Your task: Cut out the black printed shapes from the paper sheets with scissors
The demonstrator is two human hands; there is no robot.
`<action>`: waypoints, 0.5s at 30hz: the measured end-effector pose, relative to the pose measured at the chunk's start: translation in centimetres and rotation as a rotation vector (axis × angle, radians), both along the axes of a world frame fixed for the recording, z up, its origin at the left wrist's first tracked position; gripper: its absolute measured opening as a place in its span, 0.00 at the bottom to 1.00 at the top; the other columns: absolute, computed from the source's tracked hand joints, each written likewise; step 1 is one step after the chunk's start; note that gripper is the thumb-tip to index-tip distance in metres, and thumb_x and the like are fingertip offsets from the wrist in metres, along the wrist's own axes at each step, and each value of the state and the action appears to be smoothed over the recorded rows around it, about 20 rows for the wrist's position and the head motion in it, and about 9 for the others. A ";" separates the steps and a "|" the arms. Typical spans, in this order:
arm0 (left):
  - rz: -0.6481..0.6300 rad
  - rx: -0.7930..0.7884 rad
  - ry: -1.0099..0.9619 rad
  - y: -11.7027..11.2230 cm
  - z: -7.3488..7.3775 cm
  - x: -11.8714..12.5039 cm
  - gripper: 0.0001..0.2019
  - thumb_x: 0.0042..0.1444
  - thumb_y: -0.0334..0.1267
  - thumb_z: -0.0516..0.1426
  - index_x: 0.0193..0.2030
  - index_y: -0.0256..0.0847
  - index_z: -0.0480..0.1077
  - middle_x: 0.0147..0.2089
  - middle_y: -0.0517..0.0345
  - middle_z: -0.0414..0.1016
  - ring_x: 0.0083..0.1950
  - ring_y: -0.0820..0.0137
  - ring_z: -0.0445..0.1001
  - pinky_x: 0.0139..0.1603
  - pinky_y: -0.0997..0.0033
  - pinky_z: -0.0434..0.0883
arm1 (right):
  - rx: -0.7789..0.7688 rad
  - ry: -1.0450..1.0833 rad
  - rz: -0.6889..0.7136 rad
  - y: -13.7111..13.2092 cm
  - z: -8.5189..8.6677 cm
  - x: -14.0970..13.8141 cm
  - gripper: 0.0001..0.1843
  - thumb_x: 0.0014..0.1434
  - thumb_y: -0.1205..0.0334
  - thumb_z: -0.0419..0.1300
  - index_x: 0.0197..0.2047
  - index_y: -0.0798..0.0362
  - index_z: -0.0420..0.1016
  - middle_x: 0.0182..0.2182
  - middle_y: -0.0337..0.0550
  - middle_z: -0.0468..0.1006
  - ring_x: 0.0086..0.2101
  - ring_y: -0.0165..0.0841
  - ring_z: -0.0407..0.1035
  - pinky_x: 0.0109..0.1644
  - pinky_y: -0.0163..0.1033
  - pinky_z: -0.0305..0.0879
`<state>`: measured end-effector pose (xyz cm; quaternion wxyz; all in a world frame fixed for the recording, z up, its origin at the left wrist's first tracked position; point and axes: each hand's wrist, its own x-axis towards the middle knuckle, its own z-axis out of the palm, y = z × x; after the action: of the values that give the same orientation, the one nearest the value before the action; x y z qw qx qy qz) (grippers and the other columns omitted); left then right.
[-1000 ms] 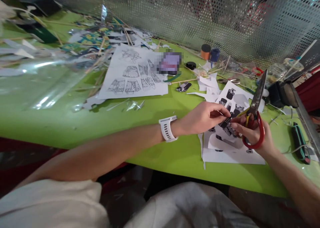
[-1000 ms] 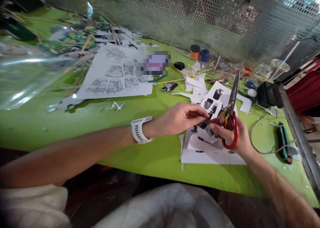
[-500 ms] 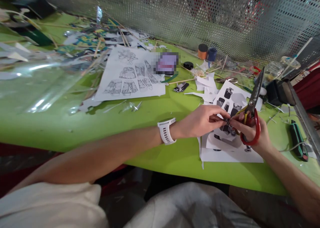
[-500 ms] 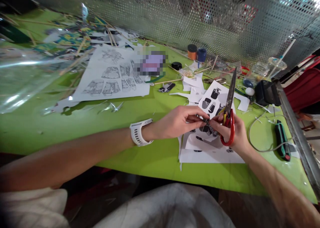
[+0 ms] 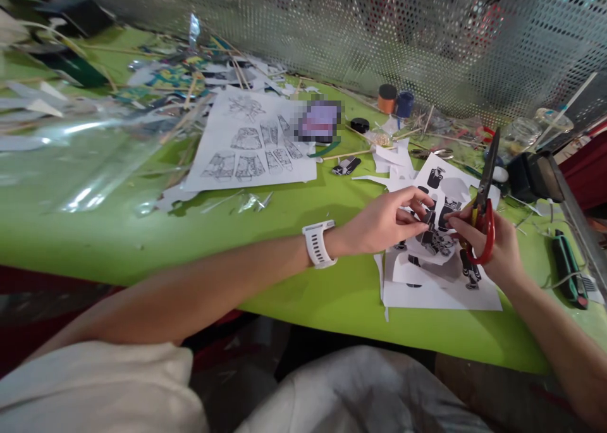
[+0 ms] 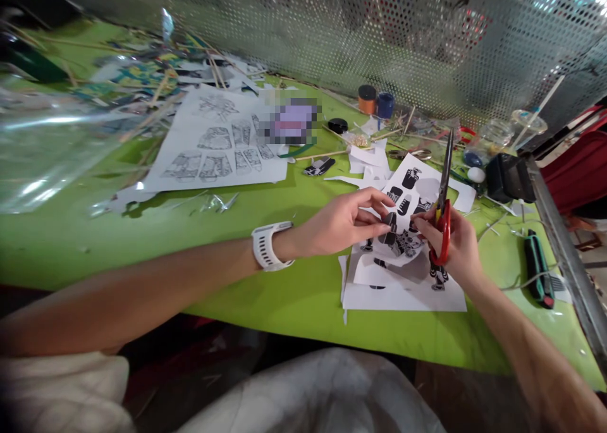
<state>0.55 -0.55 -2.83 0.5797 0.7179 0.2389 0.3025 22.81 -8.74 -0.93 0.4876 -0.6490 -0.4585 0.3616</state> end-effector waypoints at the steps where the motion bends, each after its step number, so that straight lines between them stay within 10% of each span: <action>1: 0.010 0.001 -0.001 0.1 0.0 0.0 0.15 0.64 0.36 0.66 0.56 0.40 0.72 0.52 0.50 0.80 0.43 0.70 0.84 0.40 0.73 0.81 | 0.009 0.018 -0.011 0.1 -0.1 0.1 0.20 0.49 0.52 0.81 0.36 0.47 0.77 0.37 0.39 0.88 0.36 0.36 0.80 0.42 0.41 0.78; 15: 0.166 -0.141 -0.106 1.0 0.5 0.2 0.07 0.64 0.37 0.64 0.44 0.36 0.77 0.44 0.49 0.84 0.42 0.68 0.85 0.48 0.66 0.85 | -0.058 -0.315 0.093 -0.3 0.6 1.7 0.24 0.48 0.40 0.80 0.36 0.49 0.80 0.24 0.35 0.77 0.24 0.31 0.66 0.26 0.38 0.60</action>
<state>0.73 0.44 -2.37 0.6137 0.6360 0.2872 0.3694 24.53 -9.01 -0.31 0.3736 -0.6895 -0.5481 0.2907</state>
